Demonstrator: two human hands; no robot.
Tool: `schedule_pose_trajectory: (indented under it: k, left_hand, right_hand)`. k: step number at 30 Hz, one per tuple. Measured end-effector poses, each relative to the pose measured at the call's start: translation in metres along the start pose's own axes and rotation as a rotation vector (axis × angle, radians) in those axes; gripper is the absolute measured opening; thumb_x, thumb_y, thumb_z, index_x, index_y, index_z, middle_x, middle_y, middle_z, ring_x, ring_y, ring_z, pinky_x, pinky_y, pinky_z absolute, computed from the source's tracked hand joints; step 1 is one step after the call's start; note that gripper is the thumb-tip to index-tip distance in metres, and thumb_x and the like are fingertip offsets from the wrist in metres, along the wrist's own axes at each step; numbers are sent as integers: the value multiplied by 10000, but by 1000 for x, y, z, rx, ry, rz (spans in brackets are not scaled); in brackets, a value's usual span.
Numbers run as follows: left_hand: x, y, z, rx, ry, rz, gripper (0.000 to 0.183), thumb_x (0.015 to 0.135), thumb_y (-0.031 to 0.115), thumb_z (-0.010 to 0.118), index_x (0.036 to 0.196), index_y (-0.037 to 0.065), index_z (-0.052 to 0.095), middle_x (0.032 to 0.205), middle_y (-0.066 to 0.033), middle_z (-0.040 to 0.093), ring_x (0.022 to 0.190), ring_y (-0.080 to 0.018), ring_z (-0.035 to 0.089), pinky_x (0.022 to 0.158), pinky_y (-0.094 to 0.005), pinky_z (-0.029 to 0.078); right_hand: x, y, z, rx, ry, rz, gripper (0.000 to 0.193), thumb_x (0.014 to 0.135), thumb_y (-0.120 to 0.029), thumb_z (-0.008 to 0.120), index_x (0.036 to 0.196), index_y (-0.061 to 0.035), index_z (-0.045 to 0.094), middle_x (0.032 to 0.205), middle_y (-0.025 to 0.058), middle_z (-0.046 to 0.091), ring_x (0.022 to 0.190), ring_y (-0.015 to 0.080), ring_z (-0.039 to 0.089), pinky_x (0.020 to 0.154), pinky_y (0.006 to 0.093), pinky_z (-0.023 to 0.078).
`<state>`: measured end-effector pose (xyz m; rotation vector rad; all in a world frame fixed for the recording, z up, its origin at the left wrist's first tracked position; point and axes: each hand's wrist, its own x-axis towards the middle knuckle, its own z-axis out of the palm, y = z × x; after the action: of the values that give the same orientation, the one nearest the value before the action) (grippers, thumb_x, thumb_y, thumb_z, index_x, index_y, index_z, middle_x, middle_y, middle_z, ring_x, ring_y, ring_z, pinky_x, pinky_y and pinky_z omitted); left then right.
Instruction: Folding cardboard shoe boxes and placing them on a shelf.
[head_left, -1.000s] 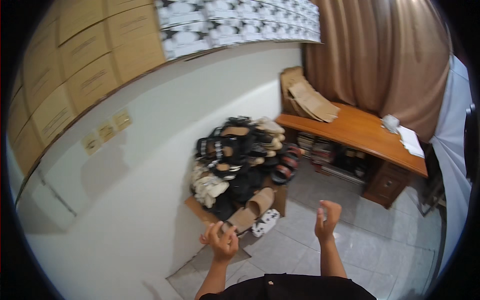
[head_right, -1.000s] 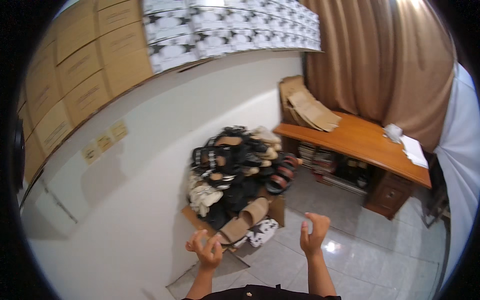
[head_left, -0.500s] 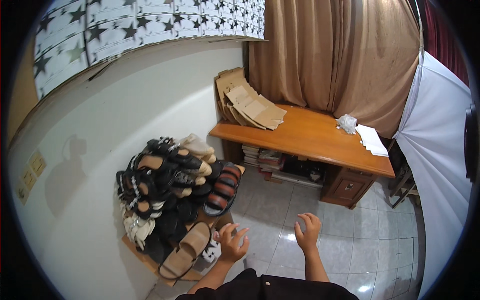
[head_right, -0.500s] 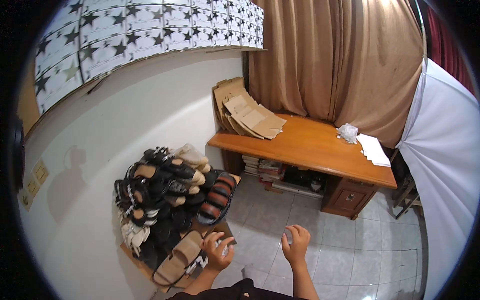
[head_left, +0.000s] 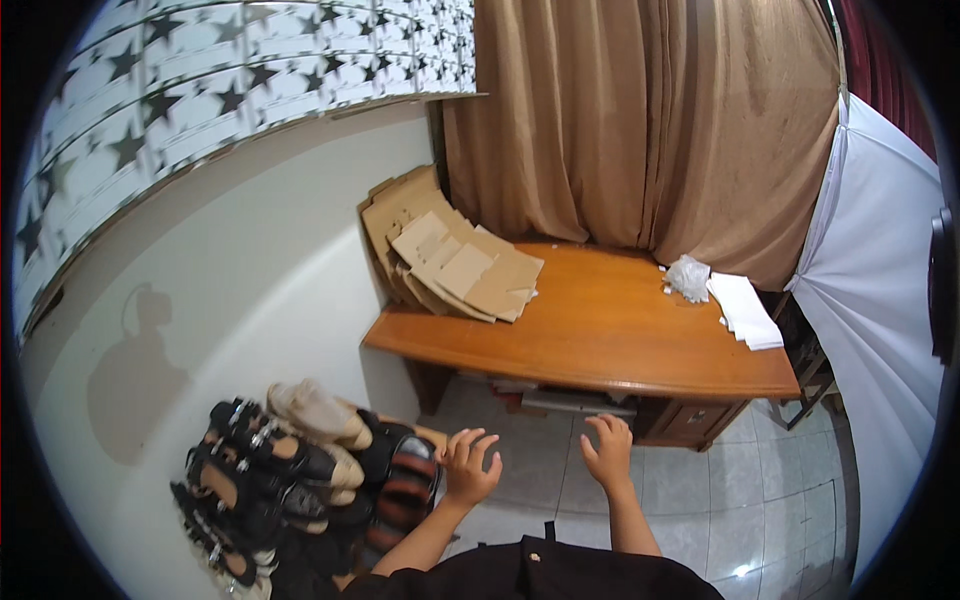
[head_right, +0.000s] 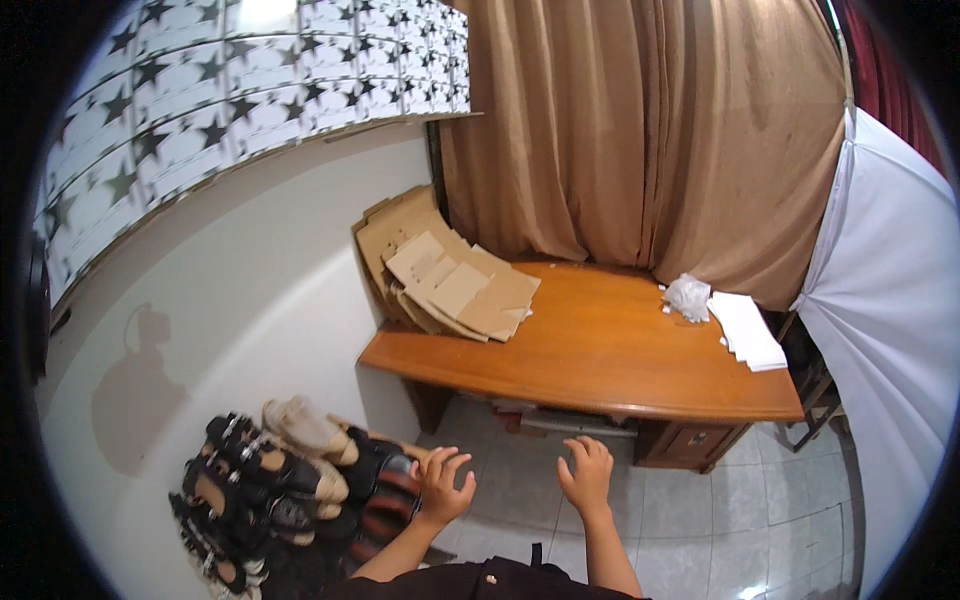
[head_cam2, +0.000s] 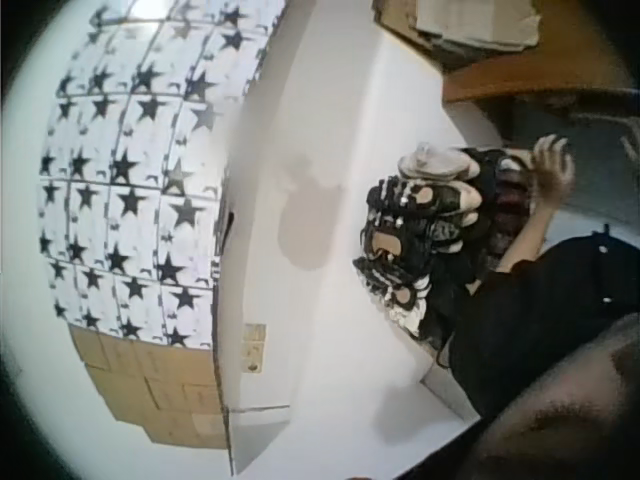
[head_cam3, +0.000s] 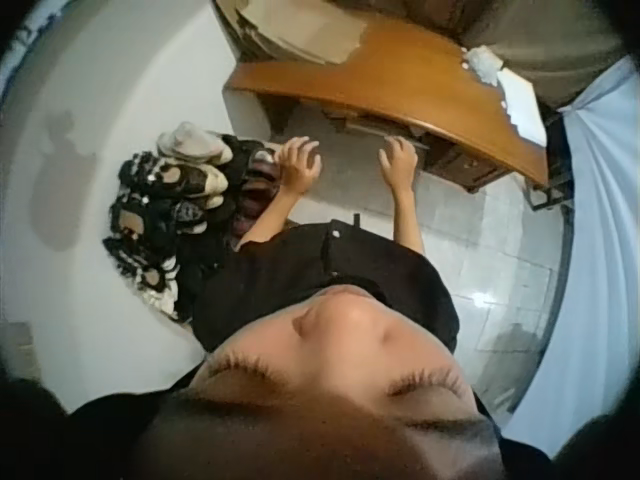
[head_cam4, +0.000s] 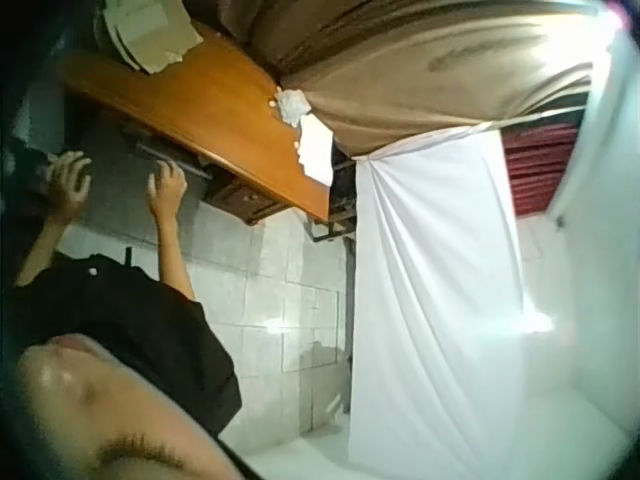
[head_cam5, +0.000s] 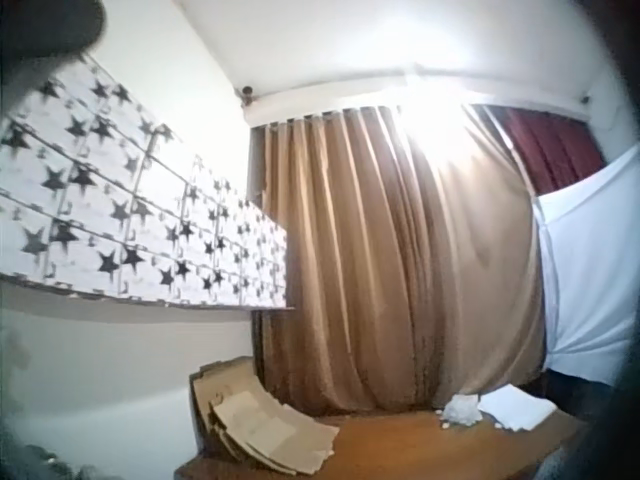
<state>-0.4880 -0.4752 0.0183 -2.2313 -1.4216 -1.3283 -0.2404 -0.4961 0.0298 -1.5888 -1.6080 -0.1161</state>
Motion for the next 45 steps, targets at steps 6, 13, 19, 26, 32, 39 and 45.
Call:
schedule_pose_trajectory:
  k: [6,13,19,26,32,39,45]
  left_hand:
    - [32,-25,132,-13,-148,-146,379,682,224,666,1053,201,588,1139,4,507,1146,-215,412,926,-534,217]
    - [109,-78,272,144,-191,-104,309,740,107,602,1043,166,588,1071,-12,532,1094,-198,460,930,-529,223]
    - [146,-130,338,201,-298,-191,333,754,95,575,1083,141,572,1118,-38,530,1127,-210,459,950,-565,238]
    - [183,-172,392,305,-444,-239,584,739,166,584,1300,129,426,1352,-120,373,1293,-292,309,1004,-629,170]
    - [222,-190,427,305,-559,-225,583,743,202,575,1311,174,443,1425,-133,290,1329,-325,240,973,-684,153]
    - [240,-201,446,221,-578,-123,374,819,260,558,1189,201,575,1370,-77,409,1298,-280,316,954,-685,163]
    - [265,-185,447,-1,-308,-105,229,893,216,504,1072,149,630,1103,-34,621,1112,-247,523,983,-637,166]
  right_hand:
    - [56,104,66,-24,-139,133,348,712,-208,661,1046,-123,609,1102,94,543,1087,301,459,900,441,360]
    - [168,163,122,22,-308,-28,366,744,-244,636,1083,-113,591,1123,120,543,1095,308,466,894,460,366]
    - [180,219,224,-66,-500,11,487,801,-338,573,1241,-151,476,1279,139,453,1253,344,369,985,639,240]
    - [214,244,249,-130,-770,213,524,881,-410,457,1359,-213,371,1446,95,303,1346,260,266,1039,642,109]
    - [231,275,258,-258,-526,372,555,871,-443,435,1367,-208,360,1446,97,306,1318,239,327,1036,643,82]
    - [247,282,254,-339,-583,440,625,865,-505,395,1414,-227,288,1482,101,234,1372,269,201,1060,614,58]
    - [246,284,254,-297,-535,439,576,872,-462,413,1385,-209,340,1466,96,270,1362,253,229,1042,642,70]
